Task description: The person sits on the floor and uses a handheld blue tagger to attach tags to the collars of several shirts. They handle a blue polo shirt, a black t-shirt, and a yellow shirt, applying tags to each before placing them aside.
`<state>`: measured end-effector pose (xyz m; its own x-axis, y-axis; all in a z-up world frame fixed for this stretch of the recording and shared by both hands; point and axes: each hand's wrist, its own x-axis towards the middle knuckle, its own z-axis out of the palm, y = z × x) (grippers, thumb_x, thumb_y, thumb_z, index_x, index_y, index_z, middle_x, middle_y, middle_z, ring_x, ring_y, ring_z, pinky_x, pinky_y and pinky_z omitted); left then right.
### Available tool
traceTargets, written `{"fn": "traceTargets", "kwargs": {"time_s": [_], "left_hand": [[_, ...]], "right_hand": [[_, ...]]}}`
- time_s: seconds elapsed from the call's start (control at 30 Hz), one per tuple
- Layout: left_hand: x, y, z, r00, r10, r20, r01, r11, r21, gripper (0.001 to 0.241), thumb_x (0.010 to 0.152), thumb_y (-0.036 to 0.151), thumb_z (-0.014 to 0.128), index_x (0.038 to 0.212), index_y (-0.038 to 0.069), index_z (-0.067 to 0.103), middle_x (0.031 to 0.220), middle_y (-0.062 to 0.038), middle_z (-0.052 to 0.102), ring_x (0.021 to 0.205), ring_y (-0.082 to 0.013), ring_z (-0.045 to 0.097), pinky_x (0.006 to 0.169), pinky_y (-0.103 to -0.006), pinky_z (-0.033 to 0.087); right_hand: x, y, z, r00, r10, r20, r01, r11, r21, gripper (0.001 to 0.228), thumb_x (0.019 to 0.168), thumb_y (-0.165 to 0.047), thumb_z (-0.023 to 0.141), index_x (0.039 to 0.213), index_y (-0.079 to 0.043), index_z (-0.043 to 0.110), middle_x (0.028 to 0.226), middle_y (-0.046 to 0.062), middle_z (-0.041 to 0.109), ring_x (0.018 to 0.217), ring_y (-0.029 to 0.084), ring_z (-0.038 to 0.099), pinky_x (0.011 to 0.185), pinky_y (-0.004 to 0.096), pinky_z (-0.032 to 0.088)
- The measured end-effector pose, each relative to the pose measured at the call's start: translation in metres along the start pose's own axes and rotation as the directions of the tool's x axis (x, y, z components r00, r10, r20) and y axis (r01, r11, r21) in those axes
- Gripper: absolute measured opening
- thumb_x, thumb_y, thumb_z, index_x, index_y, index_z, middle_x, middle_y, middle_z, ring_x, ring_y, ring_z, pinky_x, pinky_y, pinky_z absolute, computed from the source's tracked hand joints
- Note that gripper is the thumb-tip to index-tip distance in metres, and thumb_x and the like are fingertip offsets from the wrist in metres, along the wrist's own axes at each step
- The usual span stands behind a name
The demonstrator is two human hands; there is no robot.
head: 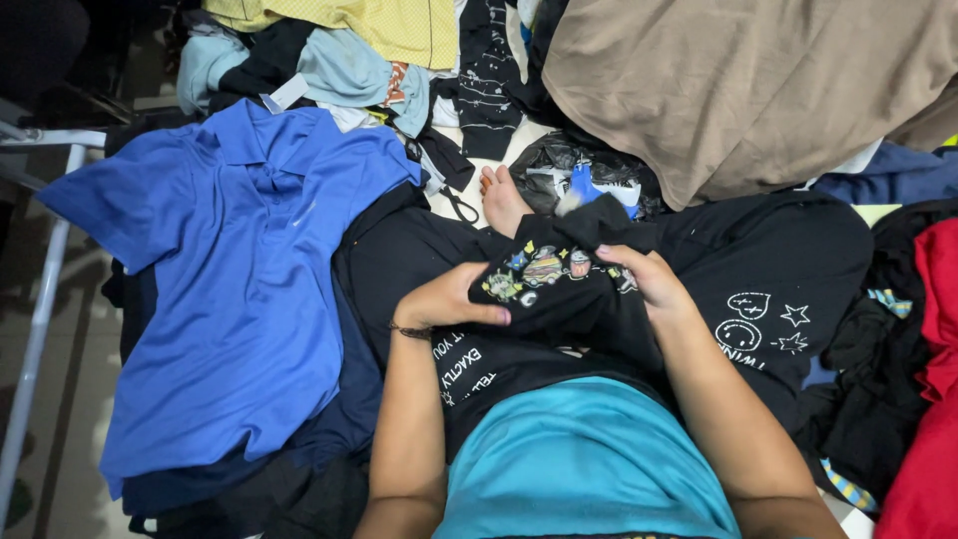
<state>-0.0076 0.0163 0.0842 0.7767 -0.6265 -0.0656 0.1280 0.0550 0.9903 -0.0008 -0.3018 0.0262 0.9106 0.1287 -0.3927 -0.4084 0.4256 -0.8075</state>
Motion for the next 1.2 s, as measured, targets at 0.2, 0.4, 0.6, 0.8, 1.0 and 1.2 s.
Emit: {"fn": "traceTargets", "kwargs": {"time_s": [0.2, 0.4, 0.6, 0.8, 1.0, 1.2], "left_hand": [[-0.019, -0.124, -0.043, 0.937, 0.342, 0.074, -0.335, 0.938, -0.092, 0.076, 0.062, 0.006, 0.095, 0.126, 0.003, 0.055, 0.120, -0.016, 0.065, 0.108, -0.0161, 0.058, 0.096, -0.0334, 0.046], [-0.010, -0.175, -0.024, 0.823, 0.463, -0.328, -0.567, 0.697, -0.439, 0.075, 0.083, 0.018, 0.066, 0.152, 0.002, 0.041, 0.146, -0.020, 0.054, 0.131, -0.0244, 0.054, 0.115, -0.0394, 0.043], [0.002, -0.147, -0.044, 0.861, -0.180, -0.476, -0.320, 0.536, -0.781, 0.034, 0.087, 0.014, 0.067, 0.116, -0.004, 0.068, 0.099, -0.033, 0.070, 0.084, -0.0399, 0.073, 0.073, -0.0481, 0.061], [-0.019, -0.074, -0.058, 0.733, -0.225, -0.642, -0.419, 0.594, -0.687, 0.020, 0.091, 0.007, 0.064, 0.107, -0.002, 0.072, 0.101, -0.024, 0.074, 0.087, -0.0306, 0.074, 0.083, -0.0397, 0.061], [-0.075, -0.060, -0.099, 0.627, -0.298, -0.720, -0.582, 0.435, -0.687, 0.031, 0.088, 0.017, 0.063, 0.107, -0.005, 0.072, 0.105, -0.022, 0.074, 0.097, -0.0341, 0.072, 0.095, -0.0420, 0.057], [-0.250, -0.072, -0.171, -0.089, -0.228, -0.970, -0.520, 0.841, -0.150, 0.027, 0.080, 0.020, 0.080, 0.102, 0.005, 0.078, 0.104, -0.014, 0.073, 0.097, -0.0226, 0.069, 0.090, -0.0361, 0.055]], "right_hand": [[-0.009, -0.025, 0.021, 0.995, 0.102, 0.010, -0.102, 0.965, 0.242, 0.023, 0.089, -0.004, 0.070, 0.109, 0.007, 0.070, 0.088, 0.023, 0.074, 0.081, 0.033, 0.077, 0.080, 0.049, 0.064], [-0.008, -0.026, 0.026, 0.994, 0.080, 0.081, -0.099, 0.961, 0.260, 0.031, 0.092, -0.009, 0.068, 0.119, 0.006, 0.067, 0.103, 0.024, 0.074, 0.093, 0.035, 0.076, 0.086, 0.052, 0.061], [-0.014, -0.050, 0.046, 0.993, -0.075, 0.089, 0.095, 0.965, -0.243, 0.044, 0.084, -0.007, 0.082, 0.123, 0.006, 0.068, 0.107, 0.016, 0.071, 0.094, 0.023, 0.068, 0.077, 0.041, 0.058], [0.013, -0.079, 0.054, 0.988, 0.003, 0.155, 0.094, 0.784, -0.614, 0.044, 0.086, -0.013, 0.074, 0.126, 0.005, 0.066, 0.116, 0.022, 0.069, 0.103, 0.027, 0.064, 0.088, 0.042, 0.054], [0.045, -0.079, 0.121, 0.947, 0.271, 0.173, -0.176, 0.887, -0.427, 0.051, 0.090, -0.015, 0.064, 0.140, -0.007, 0.057, 0.125, 0.017, 0.068, 0.103, 0.028, 0.065, 0.089, 0.040, 0.052], [0.052, -0.051, 0.231, 0.680, 0.418, 0.602, 0.189, 0.693, -0.695, 0.058, 0.091, -0.017, 0.071, 0.144, 0.000, 0.054, 0.140, 0.031, 0.054, 0.129, 0.043, 0.044, 0.107, 0.056, 0.034]]}}
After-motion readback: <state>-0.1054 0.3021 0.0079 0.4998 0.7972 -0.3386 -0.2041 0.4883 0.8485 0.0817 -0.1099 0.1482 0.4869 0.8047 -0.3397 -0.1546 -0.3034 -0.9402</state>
